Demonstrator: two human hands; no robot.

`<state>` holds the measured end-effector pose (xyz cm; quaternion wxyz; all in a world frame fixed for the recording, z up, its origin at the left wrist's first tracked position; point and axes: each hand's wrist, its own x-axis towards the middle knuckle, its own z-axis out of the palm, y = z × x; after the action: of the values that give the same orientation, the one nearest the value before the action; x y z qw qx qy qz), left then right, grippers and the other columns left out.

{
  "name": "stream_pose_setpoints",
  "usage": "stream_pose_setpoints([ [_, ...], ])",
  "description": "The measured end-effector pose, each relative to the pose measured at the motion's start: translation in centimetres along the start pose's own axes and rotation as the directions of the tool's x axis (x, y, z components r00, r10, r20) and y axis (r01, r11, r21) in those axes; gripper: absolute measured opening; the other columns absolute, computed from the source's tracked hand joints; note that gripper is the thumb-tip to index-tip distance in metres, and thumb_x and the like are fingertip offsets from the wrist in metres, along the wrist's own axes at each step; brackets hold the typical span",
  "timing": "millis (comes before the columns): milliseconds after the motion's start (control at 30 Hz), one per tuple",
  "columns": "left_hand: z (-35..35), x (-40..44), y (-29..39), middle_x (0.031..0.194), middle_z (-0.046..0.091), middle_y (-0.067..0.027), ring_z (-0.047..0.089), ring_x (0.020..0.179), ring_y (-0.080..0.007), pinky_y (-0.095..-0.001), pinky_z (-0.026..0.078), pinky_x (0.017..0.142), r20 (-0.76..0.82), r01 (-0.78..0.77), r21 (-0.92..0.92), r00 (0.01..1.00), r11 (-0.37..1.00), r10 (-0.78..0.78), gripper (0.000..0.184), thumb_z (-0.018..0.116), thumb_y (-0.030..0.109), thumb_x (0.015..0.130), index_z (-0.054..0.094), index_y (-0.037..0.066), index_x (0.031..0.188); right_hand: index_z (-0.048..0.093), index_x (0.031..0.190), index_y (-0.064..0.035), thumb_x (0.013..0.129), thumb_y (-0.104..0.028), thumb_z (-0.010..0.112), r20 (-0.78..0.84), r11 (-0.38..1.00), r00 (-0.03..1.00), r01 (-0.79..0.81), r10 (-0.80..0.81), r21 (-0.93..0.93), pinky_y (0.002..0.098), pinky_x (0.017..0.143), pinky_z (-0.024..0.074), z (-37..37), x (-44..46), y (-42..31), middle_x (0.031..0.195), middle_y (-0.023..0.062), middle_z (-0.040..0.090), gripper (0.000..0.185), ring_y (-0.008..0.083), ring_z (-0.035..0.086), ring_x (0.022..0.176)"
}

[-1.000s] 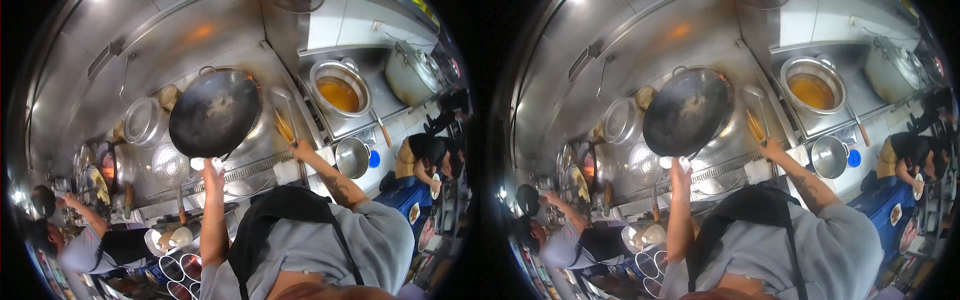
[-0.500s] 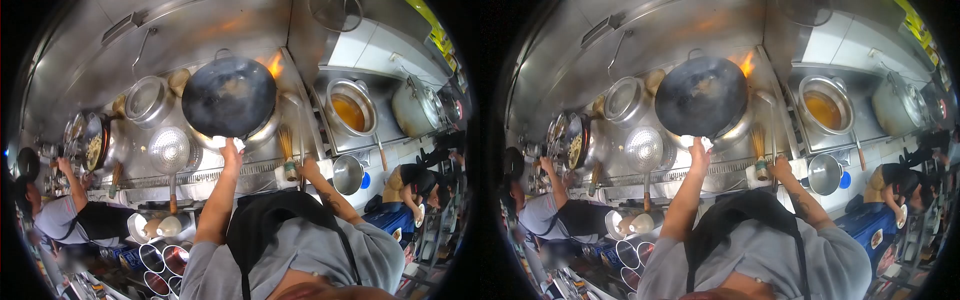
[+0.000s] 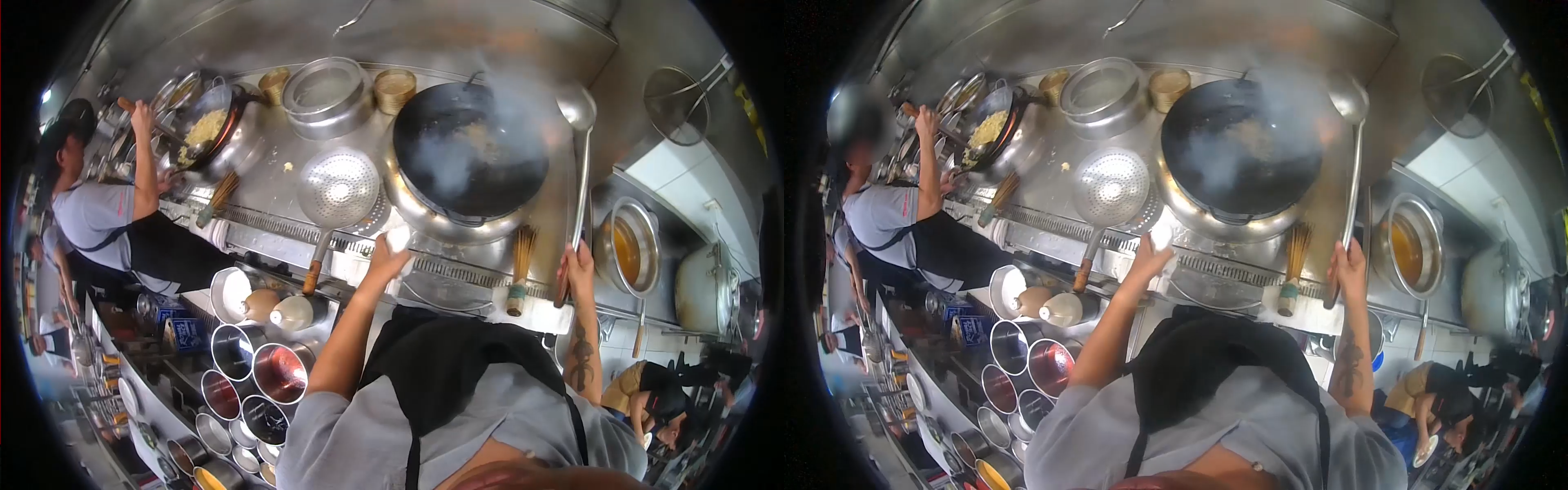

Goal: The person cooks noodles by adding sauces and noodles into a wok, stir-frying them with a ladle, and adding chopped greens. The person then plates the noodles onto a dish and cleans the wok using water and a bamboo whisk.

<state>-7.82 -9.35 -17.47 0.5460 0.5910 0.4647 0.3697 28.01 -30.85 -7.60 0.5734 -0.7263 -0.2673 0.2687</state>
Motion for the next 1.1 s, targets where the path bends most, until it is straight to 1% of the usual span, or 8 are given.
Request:
stream_pose_setpoints([
  [100,-3.7,-0.6,-4.8,0.103,0.055,-0.0273,0.061,0.089,-0.0408,-0.0441,0.052,0.073,0.053,-0.168,0.521,0.985,0.837,0.165,0.068,0.069,0.023,0.072,0.035,-0.007,0.122,0.052,0.118,-0.0045,0.093,-0.013,0.054,0.046,0.997,0.997,-0.066,0.064,0.040,0.0229,0.037,0.0354,5.5,1.3,-4.4,0.062,-0.0014,0.045,0.026,0.0072,0.041,0.042],
  [200,-3.7,-1.9,-6.0,0.106,0.052,-0.0322,0.059,0.094,-0.0437,-0.0461,0.051,0.079,0.058,0.053,0.753,0.987,0.656,-0.147,0.082,0.069,0.024,0.072,0.025,-0.010,0.133,0.043,0.131,0.0015,0.088,-0.007,0.057,0.243,0.994,0.966,-0.103,0.090,0.043,0.0240,0.038,0.0345,13.2,3.4,-7.9,0.063,0.0006,0.046,0.046,0.0079,0.043,0.044],
  [333,-3.4,-2.9,-5.0,0.104,0.053,-0.0320,0.062,0.087,-0.0429,-0.0466,0.052,0.077,0.094,0.006,0.854,0.982,0.520,-0.165,0.080,0.069,0.026,0.072,0.027,-0.006,0.133,0.051,0.109,-0.0009,0.083,-0.008,0.056,0.442,0.970,0.891,-0.187,0.101,0.157,0.0283,0.038,0.0379,24.9,7.6,-12.3,0.064,0.0009,0.049,0.027,0.0105,0.046,0.044],
  [667,-7.0,-4.4,0.6,0.101,0.052,-0.0230,0.058,0.091,-0.0364,-0.0442,0.052,0.071,0.144,-0.138,0.819,0.989,0.558,0.034,0.093,0.073,0.028,0.066,0.027,-0.001,0.141,0.058,0.074,0.0082,0.077,-0.010,0.061,0.363,0.932,0.928,0.200,-0.081,-0.303,0.0323,0.043,0.0453,51.5,19.7,-11.0,0.058,0.0118,0.060,0.019,0.0196,0.056,0.045],
  [767,-9.6,-5.7,2.7,0.103,0.051,-0.0222,0.054,0.093,-0.0400,-0.0439,0.048,0.079,0.139,-0.202,0.618,0.979,0.760,0.148,0.083,0.071,0.016,0.072,0.028,-0.002,0.140,0.057,0.073,0.0004,0.081,-0.013,0.060,0.461,0.844,0.885,0.201,0.061,-0.497,0.0337,0.041,0.0428,53.6,18.7,-12.5,0.062,0.0105,0.059,0.015,0.0183,0.051,0.043],
  [867,-11.2,-7.0,3.4,0.101,0.054,-0.0241,0.054,0.093,-0.0406,-0.0448,0.047,0.078,0.071,-0.240,0.492,0.969,0.837,0.237,0.076,0.069,0.014,0.075,0.030,-0.004,0.138,0.057,0.072,-0.0008,0.081,-0.011,0.058,0.606,0.964,0.753,-0.151,0.256,-0.220,0.0334,0.045,0.0433,56.1,20.2,-11.1,0.061,0.0073,0.058,0.014,0.0179,0.053,0.047],
  [967,-12.2,-8.3,3.4,0.099,0.056,-0.0250,0.056,0.090,-0.0408,-0.0446,0.047,0.077,0.096,-0.177,0.455,0.984,0.873,0.150,0.066,0.066,0.013,0.078,0.035,-0.005,0.133,0.056,0.074,-0.0013,0.077,-0.003,0.058,0.930,0.442,0.289,-0.881,0.227,0.166,0.0323,0.054,0.0430,56.1,23.6,-11.6,0.066,0.0055,0.054,0.004,0.0176,0.055,0.057],
  [1100,-12.2,-8.7,2.9,0.095,0.057,-0.0248,0.057,0.087,-0.0412,-0.0446,0.048,0.077,0.122,-0.196,0.438,0.980,0.877,0.159,0.058,0.066,0.012,0.078,0.042,-0.006,0.128,0.048,0.076,-0.0043,0.072,-0.002,0.057,0.991,-0.022,0.131,-0.991,-0.031,0.130,0.0303,0.053,0.0350,55.4,26.6,-16.5,0.071,0.0047,0.050,0.010,0.0157,0.055,0.061],
])
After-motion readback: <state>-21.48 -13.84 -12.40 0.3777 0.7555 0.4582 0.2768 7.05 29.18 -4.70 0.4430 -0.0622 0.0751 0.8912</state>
